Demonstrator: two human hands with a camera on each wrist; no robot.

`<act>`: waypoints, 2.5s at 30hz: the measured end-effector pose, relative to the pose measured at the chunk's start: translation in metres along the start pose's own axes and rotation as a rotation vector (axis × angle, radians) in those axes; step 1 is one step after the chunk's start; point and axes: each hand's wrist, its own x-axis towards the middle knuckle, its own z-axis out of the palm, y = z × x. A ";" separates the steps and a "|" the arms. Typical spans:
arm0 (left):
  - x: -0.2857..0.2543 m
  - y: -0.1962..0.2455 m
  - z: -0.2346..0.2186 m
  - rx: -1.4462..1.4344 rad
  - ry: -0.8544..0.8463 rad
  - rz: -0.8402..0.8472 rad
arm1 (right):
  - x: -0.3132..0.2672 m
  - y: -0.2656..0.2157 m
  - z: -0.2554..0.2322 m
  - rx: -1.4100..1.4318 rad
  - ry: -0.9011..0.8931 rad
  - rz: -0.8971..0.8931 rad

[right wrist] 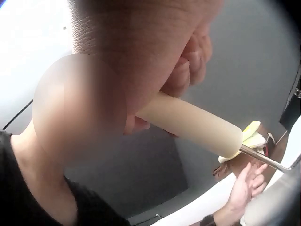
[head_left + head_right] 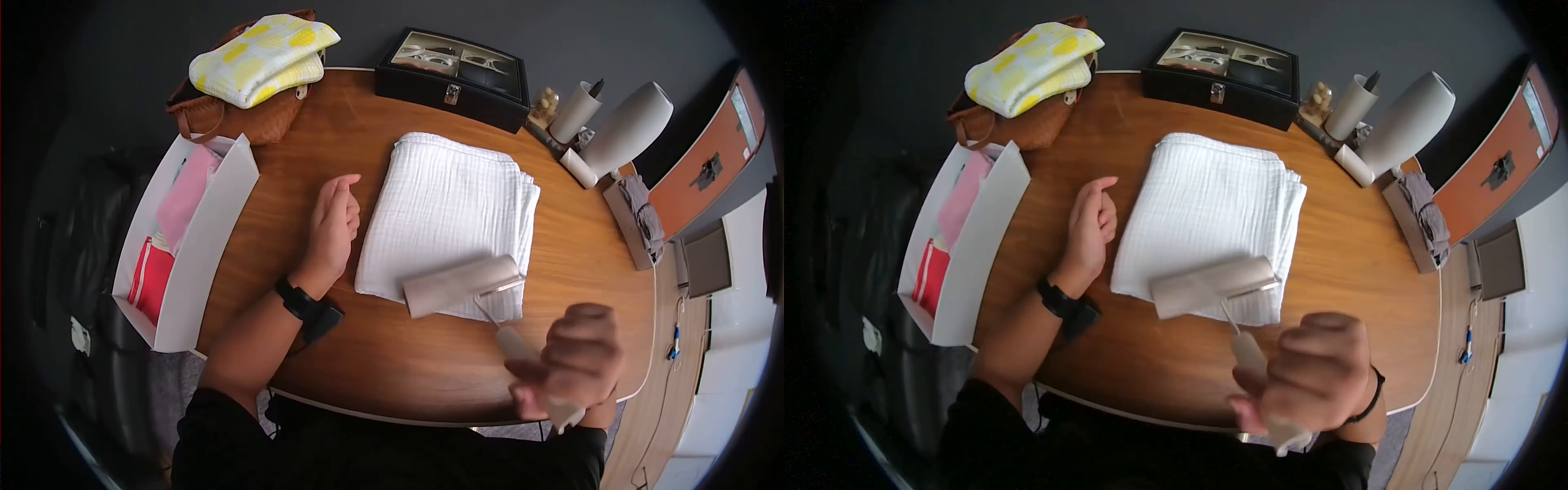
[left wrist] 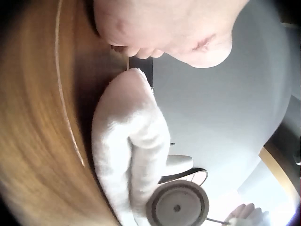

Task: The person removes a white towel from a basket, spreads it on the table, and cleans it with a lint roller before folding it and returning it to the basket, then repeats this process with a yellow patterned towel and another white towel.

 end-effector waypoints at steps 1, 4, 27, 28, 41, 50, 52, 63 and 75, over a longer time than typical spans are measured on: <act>0.000 -0.001 0.000 0.006 -0.005 0.001 | 0.006 -0.008 -0.004 -0.019 -0.032 0.002; -0.001 -0.001 0.002 0.009 -0.005 0.007 | 0.009 -0.003 0.015 -0.102 -0.034 0.039; 0.004 -0.016 0.003 0.373 -0.084 0.154 | 0.005 0.023 0.004 -0.250 -0.083 0.238; 0.003 -0.018 0.000 0.464 -0.121 0.222 | 0.001 0.040 0.013 -0.287 -0.027 0.232; -0.007 -0.011 0.004 0.691 -0.229 0.320 | 0.007 -0.030 -0.024 -0.090 -0.124 0.055; -0.009 -0.009 0.006 0.706 -0.224 0.299 | 0.008 -0.013 -0.020 0.185 -0.119 0.081; -0.008 -0.011 0.005 0.723 -0.216 0.306 | 0.001 -0.015 -0.026 0.179 0.022 0.020; -0.008 -0.010 0.007 0.732 -0.239 0.349 | -0.002 0.016 -0.009 -0.281 -0.026 0.148; -0.009 -0.011 0.007 0.747 -0.232 0.338 | -0.028 0.082 -0.009 -0.485 -0.019 0.313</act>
